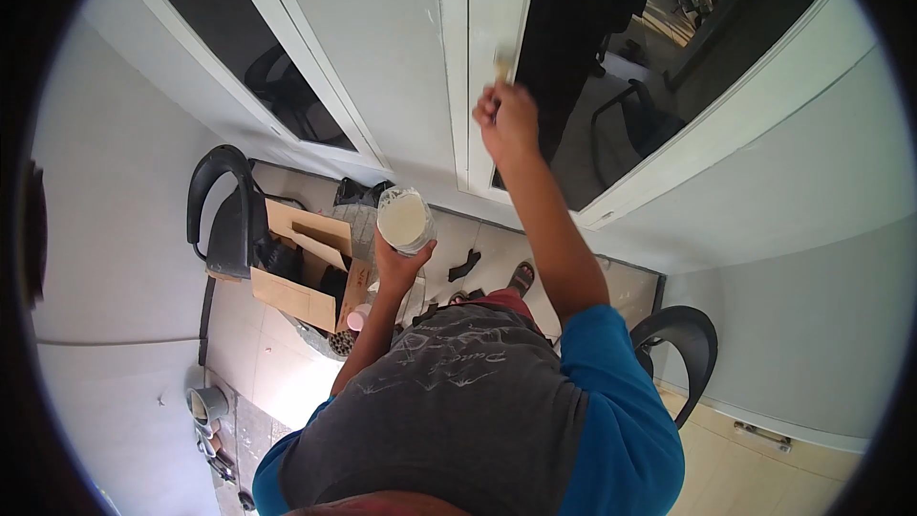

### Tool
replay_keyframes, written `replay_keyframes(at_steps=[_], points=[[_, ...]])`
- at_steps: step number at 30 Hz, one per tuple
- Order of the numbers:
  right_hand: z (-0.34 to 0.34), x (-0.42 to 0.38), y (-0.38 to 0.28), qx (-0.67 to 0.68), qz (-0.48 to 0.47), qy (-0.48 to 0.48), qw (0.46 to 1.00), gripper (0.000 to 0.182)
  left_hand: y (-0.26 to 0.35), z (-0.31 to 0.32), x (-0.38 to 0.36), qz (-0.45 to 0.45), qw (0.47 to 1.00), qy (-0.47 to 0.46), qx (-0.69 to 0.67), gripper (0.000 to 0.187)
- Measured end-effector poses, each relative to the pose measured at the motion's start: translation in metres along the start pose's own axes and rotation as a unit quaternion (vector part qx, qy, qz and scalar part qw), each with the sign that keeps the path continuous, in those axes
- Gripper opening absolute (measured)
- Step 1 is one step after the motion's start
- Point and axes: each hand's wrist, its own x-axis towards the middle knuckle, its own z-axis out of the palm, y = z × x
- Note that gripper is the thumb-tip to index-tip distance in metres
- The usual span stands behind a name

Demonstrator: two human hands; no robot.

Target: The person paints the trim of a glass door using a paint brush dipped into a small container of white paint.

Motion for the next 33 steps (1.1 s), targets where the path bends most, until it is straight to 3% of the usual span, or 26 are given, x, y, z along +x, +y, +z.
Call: replay_keyframes(at_steps=[2,3,5,7,9,12,16,18,19,23,25,26,28,31,33], points=[[0.063,-0.039,-0.039,-0.073,-0.158,-0.08,0.981,0.012,0.0,0.001,0.002,0.006,1.0,-0.002,0.001,0.091],[0.075,-0.044,-0.054,-0.073,-0.16,-0.078,0.981,0.012,-0.001,0.001,0.002,0.007,1.0,-0.002,-0.004,0.09],[0.087,-0.042,-0.075,-0.125,-0.184,-0.173,0.959,0.013,-0.005,0.003,0.001,0.009,1.0,-0.003,-0.009,0.09],[0.068,-0.02,-0.06,-0.137,-0.19,-0.172,0.957,0.014,-0.008,0.004,0.001,0.013,1.0,0.002,0.005,0.091],[0.028,0.005,-0.026,-0.148,-0.134,-0.068,0.977,0.016,-0.003,0.005,0.002,0.012,1.0,-0.002,0.0,0.091],[-0.054,0.024,0.039,-0.174,-0.09,0.013,0.981,0.019,0.001,0.005,0.0,0.009,1.0,-0.002,0.002,0.092],[-0.111,0.015,0.094,-0.158,0.0,0.121,0.98,0.014,-0.003,0.005,-0.002,0.002,1.0,0.003,0.021,0.091],[-0.12,0.014,0.099,-0.06,0.184,0.209,0.959,0.009,-0.002,0.005,-0.002,-0.001,1.0,0.005,0.011,0.091],[-0.116,0.015,0.093,-0.06,0.184,0.208,0.959,0.009,0.0,0.006,-0.002,-0.004,1.0,0.008,0.0,0.09],[-0.044,0.008,0.023,-0.054,0.022,0.034,0.998,0.008,0.002,0.004,-0.002,0.001,1.0,0.001,-0.002,0.091],[0.027,-0.029,-0.022,-0.104,-0.103,-0.042,0.988,0.013,-0.003,0.004,-0.002,0.001,1.0,-0.001,0.003,0.091],[0.049,-0.037,-0.041,-0.105,-0.108,-0.042,0.988,0.013,-0.005,0.005,-0.001,0.005,1.0,-0.003,0.0,0.091],[0.074,-0.048,-0.065,-0.106,-0.166,-0.149,0.969,0.016,-0.005,0.006,-0.002,-0.001,1.0,-0.004,0.004,0.091],[0.067,-0.033,-0.056,-0.128,-0.192,-0.144,0.962,0.015,-0.002,0.008,-0.003,-0.016,1.0,0.001,-0.001,0.093],[0.028,-0.009,-0.029,-0.13,-0.13,-0.098,0.978,0.016,0.0,0.008,-0.001,-0.007,1.0,0.001,0.003,0.094]])
